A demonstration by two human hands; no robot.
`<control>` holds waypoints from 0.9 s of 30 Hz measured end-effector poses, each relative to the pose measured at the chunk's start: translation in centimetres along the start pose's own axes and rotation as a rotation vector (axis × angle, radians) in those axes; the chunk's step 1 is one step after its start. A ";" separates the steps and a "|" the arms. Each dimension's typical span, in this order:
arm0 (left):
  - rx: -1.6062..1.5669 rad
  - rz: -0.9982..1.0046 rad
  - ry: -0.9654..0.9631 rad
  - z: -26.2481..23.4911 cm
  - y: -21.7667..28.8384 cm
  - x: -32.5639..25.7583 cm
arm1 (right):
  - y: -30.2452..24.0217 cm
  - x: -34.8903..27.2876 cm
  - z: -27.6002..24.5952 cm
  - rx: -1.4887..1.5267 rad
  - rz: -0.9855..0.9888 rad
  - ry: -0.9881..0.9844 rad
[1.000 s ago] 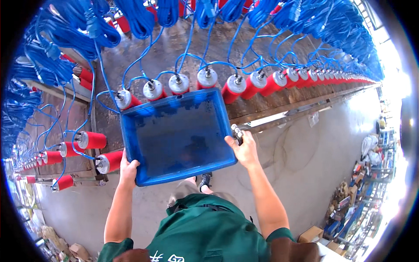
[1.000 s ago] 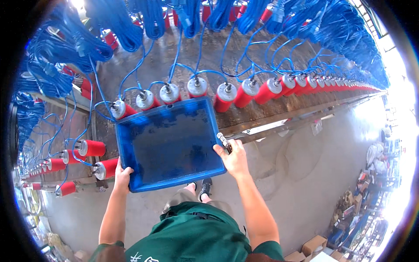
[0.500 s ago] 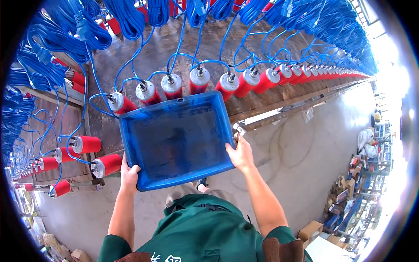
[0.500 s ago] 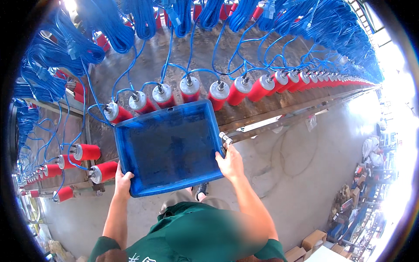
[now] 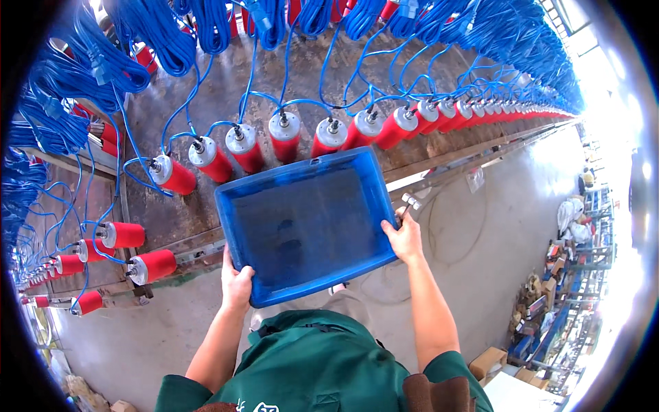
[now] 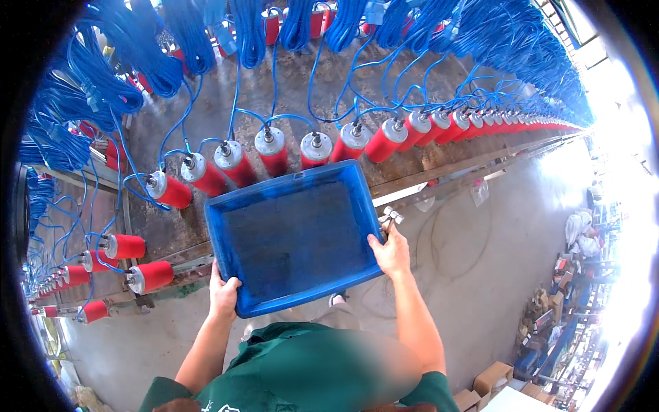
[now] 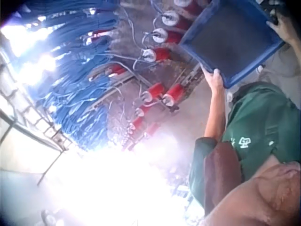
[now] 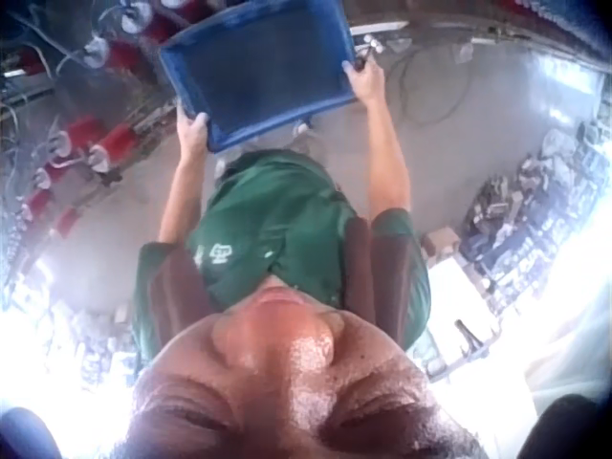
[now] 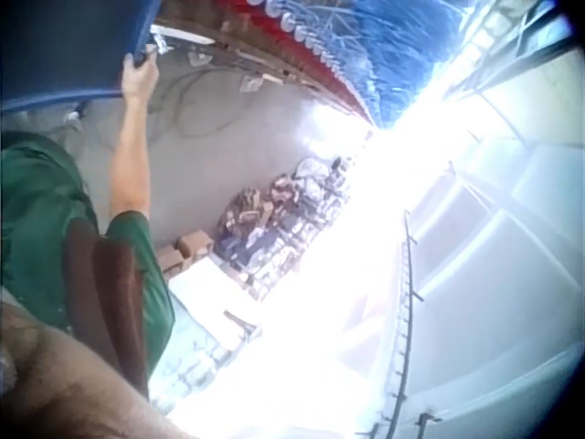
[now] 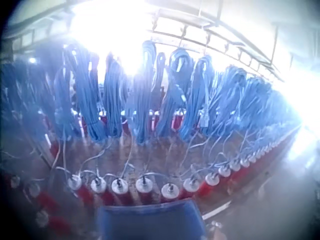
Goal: The person takes a red pump from a rack, submerges it in a blue bin of water, and uses a small tool to probe the internal components while checking for leaks.
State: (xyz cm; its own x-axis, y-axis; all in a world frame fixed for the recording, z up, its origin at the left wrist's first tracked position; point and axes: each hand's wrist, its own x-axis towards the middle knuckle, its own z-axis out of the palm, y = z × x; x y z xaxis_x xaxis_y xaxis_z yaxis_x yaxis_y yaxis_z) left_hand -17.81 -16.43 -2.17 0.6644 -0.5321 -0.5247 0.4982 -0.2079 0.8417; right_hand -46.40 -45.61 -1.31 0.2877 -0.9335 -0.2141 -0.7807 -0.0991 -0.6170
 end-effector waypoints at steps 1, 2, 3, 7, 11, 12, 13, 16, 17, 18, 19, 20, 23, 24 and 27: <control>0.007 0.004 -0.007 1.3 -0.2 -0.1 | 0.8 0.8 -0.8 0.002 0.010 -0.002; -0.009 0.043 -0.032 2.4 -0.9 0.1 | 1.7 1.4 -1.6 0.007 -0.013 0.021; -0.033 0.047 -0.045 3.9 -1.3 0.1 | 2.3 2.0 -2.6 0.028 -0.010 0.022; -0.013 0.055 -0.044 9.6 -2.5 0.8 | 6.5 5.7 -5.7 0.063 0.018 0.008; -0.008 0.023 -0.035 15.6 -2.6 0.3 | 10.5 9.2 -8.8 0.071 -0.033 0.037; 0.000 0.033 -0.011 16.9 -3.1 0.3 | 11.5 10.2 -9.5 0.077 -0.042 0.032; 0.000 0.040 -0.004 18.1 -3.5 0.5 | 12.4 11.2 -10.3 0.080 -0.037 0.034; 0.015 0.084 -0.016 21.7 -4.2 0.8 | 13.8 13.2 -12.6 0.073 -0.036 0.030; 0.016 0.088 -0.013 22.7 -4.3 0.8 | 14.0 13.8 -13.4 0.059 -0.036 0.026; 0.022 0.069 -0.005 23.9 -4.4 0.7 | 14.7 14.4 -14.0 0.061 -0.037 0.027; 0.028 0.051 0.004 24.9 -4.5 0.6 | 15.3 15.0 -14.5 0.056 -0.047 0.049; 0.030 0.054 0.004 25.8 -4.6 0.5 | 15.9 15.5 -14.9 0.051 -0.056 0.070; 0.022 0.048 -0.005 28.0 -4.7 0.6 | 17.6 17.1 -16.0 0.057 -0.038 0.075; 0.043 0.059 -0.008 28.6 -4.7 0.8 | 17.8 17.4 -16.4 0.060 -0.039 0.073; 0.059 0.078 0.010 29.9 -5.0 1.0 | 17.5 17.7 -17.8 0.089 -0.036 0.028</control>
State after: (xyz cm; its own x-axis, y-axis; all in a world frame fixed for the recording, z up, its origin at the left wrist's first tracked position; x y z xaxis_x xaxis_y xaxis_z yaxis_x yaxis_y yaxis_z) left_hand -36.30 -40.47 -3.11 0.7058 -0.5404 -0.4580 0.4108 -0.2144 0.8861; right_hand -64.86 -70.01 -2.37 0.2978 -0.9394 -0.1699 -0.7177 -0.1029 -0.6887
